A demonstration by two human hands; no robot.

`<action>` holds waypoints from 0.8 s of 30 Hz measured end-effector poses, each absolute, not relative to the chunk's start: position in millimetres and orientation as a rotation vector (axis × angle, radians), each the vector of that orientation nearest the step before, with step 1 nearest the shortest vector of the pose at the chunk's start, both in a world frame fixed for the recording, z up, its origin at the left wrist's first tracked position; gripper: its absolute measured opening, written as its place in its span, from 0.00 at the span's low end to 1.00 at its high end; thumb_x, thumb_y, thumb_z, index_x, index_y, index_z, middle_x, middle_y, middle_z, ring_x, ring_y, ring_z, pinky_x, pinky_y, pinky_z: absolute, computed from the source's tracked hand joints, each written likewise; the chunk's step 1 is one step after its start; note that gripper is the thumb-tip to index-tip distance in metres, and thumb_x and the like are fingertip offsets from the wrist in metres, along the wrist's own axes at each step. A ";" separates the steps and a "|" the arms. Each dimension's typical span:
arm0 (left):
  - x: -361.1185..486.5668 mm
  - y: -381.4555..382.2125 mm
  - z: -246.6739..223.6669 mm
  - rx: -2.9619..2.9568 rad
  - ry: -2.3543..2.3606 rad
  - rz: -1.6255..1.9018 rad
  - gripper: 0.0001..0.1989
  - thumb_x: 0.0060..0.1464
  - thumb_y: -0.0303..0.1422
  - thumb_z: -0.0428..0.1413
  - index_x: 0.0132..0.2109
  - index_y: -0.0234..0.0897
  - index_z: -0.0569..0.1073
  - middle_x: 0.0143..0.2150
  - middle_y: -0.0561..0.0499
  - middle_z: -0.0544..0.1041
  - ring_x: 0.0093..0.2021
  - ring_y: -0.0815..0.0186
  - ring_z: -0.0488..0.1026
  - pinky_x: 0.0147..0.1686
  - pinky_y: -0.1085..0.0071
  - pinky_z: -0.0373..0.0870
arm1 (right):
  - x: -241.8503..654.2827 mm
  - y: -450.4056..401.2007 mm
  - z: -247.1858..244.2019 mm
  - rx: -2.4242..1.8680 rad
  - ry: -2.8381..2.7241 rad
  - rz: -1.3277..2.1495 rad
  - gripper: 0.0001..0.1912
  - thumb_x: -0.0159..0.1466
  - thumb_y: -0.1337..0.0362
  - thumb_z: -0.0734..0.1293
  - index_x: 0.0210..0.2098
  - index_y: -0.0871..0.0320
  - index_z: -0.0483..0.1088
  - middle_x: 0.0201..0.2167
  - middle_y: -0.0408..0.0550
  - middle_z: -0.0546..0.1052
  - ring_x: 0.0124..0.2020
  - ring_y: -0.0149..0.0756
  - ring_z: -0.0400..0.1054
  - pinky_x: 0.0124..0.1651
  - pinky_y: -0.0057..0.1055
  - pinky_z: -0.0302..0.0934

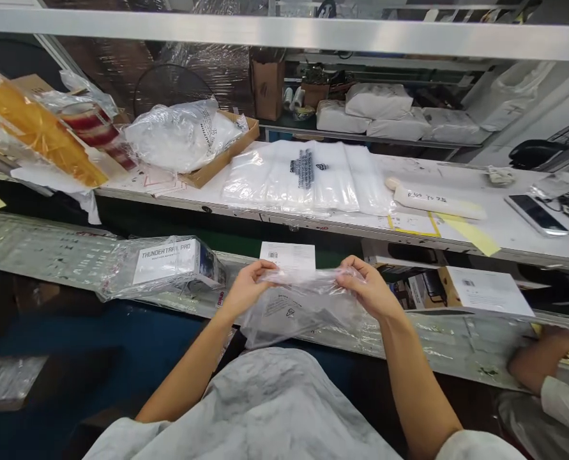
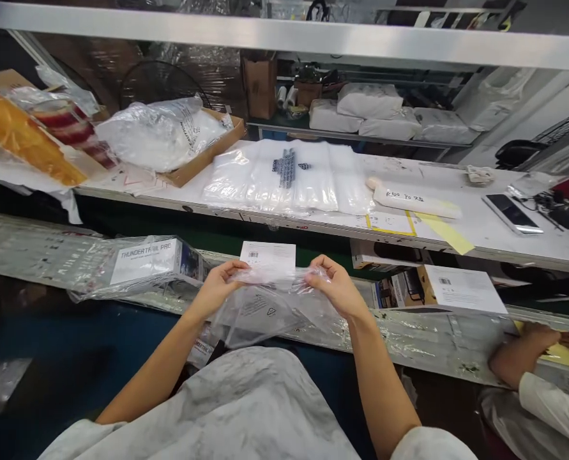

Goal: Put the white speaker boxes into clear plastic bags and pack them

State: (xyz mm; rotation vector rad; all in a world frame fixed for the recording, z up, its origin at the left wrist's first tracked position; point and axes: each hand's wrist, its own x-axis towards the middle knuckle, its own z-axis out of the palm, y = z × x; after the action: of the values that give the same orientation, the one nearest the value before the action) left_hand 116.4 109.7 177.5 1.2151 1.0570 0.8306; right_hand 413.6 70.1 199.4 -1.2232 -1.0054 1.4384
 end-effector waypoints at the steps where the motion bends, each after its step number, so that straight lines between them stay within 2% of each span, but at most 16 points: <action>1: 111.2 109.8 180.4 1.133 1.038 0.803 0.18 0.51 0.42 0.69 0.43 0.38 0.74 0.39 0.47 0.83 0.39 0.60 0.81 0.43 0.65 0.76 | 416.6 69.4 197.9 -1.220 -1.040 1.472 0.23 0.53 0.54 0.83 0.32 0.55 0.68 0.33 0.41 0.78 0.29 0.32 0.71 0.34 0.30 0.66; 3: 106.1 108.3 186.4 1.083 1.047 0.723 0.17 0.58 0.48 0.63 0.39 0.39 0.72 0.28 0.51 0.80 0.28 0.62 0.77 0.33 0.66 0.74 | 418.7 68.7 195.4 -1.282 -1.199 1.504 0.21 0.55 0.54 0.81 0.33 0.55 0.67 0.35 0.43 0.78 0.31 0.33 0.72 0.36 0.31 0.67; 5: 108.3 105.7 189.9 1.240 1.159 0.679 0.19 0.62 0.48 0.58 0.31 0.39 0.69 0.20 0.55 0.71 0.22 0.66 0.69 0.27 0.71 0.66 | 414.3 69.3 193.3 -1.362 -1.448 1.523 0.18 0.57 0.54 0.80 0.39 0.54 0.72 0.39 0.45 0.79 0.38 0.37 0.74 0.42 0.34 0.68; 6: 111.4 104.8 190.1 1.351 1.226 0.680 0.20 0.63 0.46 0.57 0.28 0.38 0.68 0.19 0.56 0.68 0.22 0.67 0.66 0.26 0.72 0.62 | 409.7 70.0 192.2 -1.369 -1.564 1.541 0.21 0.57 0.55 0.80 0.46 0.54 0.74 0.42 0.47 0.80 0.43 0.40 0.75 0.47 0.36 0.68; 8: 118.6 104.5 187.5 1.530 1.292 0.712 0.15 0.62 0.40 0.58 0.30 0.37 0.73 0.25 0.54 0.72 0.26 0.68 0.67 0.27 0.73 0.60 | 397.2 72.2 189.3 -1.310 -1.708 1.621 0.30 0.58 0.54 0.80 0.56 0.53 0.73 0.44 0.47 0.80 0.46 0.41 0.74 0.50 0.36 0.67; 10: 122.9 106.7 182.0 1.564 1.251 0.771 0.06 0.59 0.34 0.59 0.40 0.37 0.78 0.36 0.51 0.79 0.34 0.66 0.72 0.33 0.73 0.65 | 384.6 74.7 184.9 -1.304 -1.729 1.654 0.23 0.62 0.51 0.77 0.51 0.55 0.74 0.36 0.44 0.78 0.37 0.37 0.71 0.41 0.32 0.65; 11: 123.0 108.5 178.6 1.531 1.211 0.811 0.08 0.57 0.32 0.60 0.44 0.38 0.79 0.42 0.50 0.80 0.39 0.65 0.74 0.37 0.72 0.68 | 380.1 76.0 182.5 -1.334 -1.709 1.628 0.18 0.64 0.49 0.75 0.45 0.56 0.75 0.33 0.43 0.76 0.33 0.34 0.68 0.37 0.30 0.62; 13: 119.0 112.4 171.7 1.413 1.156 0.873 0.10 0.54 0.32 0.63 0.45 0.38 0.79 0.45 0.47 0.81 0.45 0.62 0.77 0.45 0.70 0.71 | 377.6 78.7 178.5 -1.411 -1.633 1.537 0.18 0.65 0.48 0.73 0.35 0.57 0.73 0.30 0.42 0.73 0.29 0.31 0.63 0.33 0.28 0.57; 15: 112.1 115.0 165.3 1.301 1.126 0.821 0.10 0.52 0.36 0.67 0.41 0.37 0.79 0.40 0.47 0.81 0.43 0.60 0.78 0.46 0.68 0.72 | 383.5 81.5 177.4 -1.439 -1.558 1.522 0.19 0.63 0.48 0.75 0.33 0.58 0.72 0.28 0.41 0.71 0.28 0.30 0.59 0.30 0.27 0.52; 17: 106.2 115.2 160.1 1.273 1.093 0.678 0.14 0.54 0.43 0.67 0.35 0.37 0.77 0.28 0.51 0.75 0.32 0.64 0.74 0.38 0.69 0.70 | 393.4 85.1 178.9 -1.407 -1.542 1.634 0.20 0.61 0.47 0.77 0.34 0.57 0.71 0.24 0.38 0.67 0.25 0.28 0.55 0.27 0.26 0.47; 19: 103.8 113.1 156.3 1.295 1.067 0.570 0.26 0.59 0.52 0.63 0.24 0.38 0.68 0.19 0.58 0.59 0.21 0.71 0.59 0.28 0.71 0.60 | 401.3 90.3 180.6 -1.320 -1.590 1.806 0.21 0.58 0.48 0.79 0.35 0.56 0.71 0.23 0.36 0.64 0.24 0.27 0.52 0.27 0.25 0.46; 20: 103.7 111.7 155.0 1.282 1.047 0.552 0.31 0.60 0.56 0.59 0.21 0.38 0.63 0.18 0.59 0.53 0.20 0.73 0.52 0.26 0.71 0.54 | 403.3 93.6 180.8 -1.271 -1.620 1.892 0.22 0.57 0.48 0.80 0.36 0.56 0.71 0.23 0.35 0.64 0.24 0.27 0.52 0.27 0.25 0.46; 21: 104.0 110.5 154.3 1.237 1.016 0.551 0.34 0.60 0.60 0.57 0.20 0.39 0.60 0.19 0.59 0.51 0.20 0.74 0.48 0.25 0.71 0.51 | 404.1 97.2 180.2 -1.235 -1.643 1.959 0.22 0.58 0.47 0.80 0.35 0.56 0.72 0.23 0.35 0.63 0.24 0.27 0.51 0.26 0.25 0.46; 22: 104.3 109.6 154.0 1.170 0.967 0.559 0.34 0.59 0.62 0.56 0.22 0.38 0.62 0.20 0.58 0.53 0.21 0.73 0.48 0.24 0.71 0.51 | 403.7 100.8 178.8 -1.218 -1.652 1.996 0.21 0.59 0.46 0.79 0.35 0.56 0.72 0.22 0.35 0.63 0.24 0.27 0.52 0.26 0.25 0.48; 24: 104.1 109.3 153.8 1.042 0.860 0.574 0.28 0.55 0.61 0.62 0.33 0.37 0.72 0.26 0.55 0.66 0.24 0.71 0.59 0.27 0.72 0.58 | 401.4 106.8 173.9 -1.217 -1.616 1.959 0.22 0.62 0.44 0.76 0.32 0.57 0.73 0.25 0.39 0.68 0.26 0.28 0.58 0.29 0.26 0.56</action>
State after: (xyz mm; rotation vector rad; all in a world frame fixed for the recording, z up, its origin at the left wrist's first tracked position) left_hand 104.1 109.3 153.8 1.0420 0.8604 0.5740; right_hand 401.4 106.8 173.9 -1.2173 -1.6156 1.9593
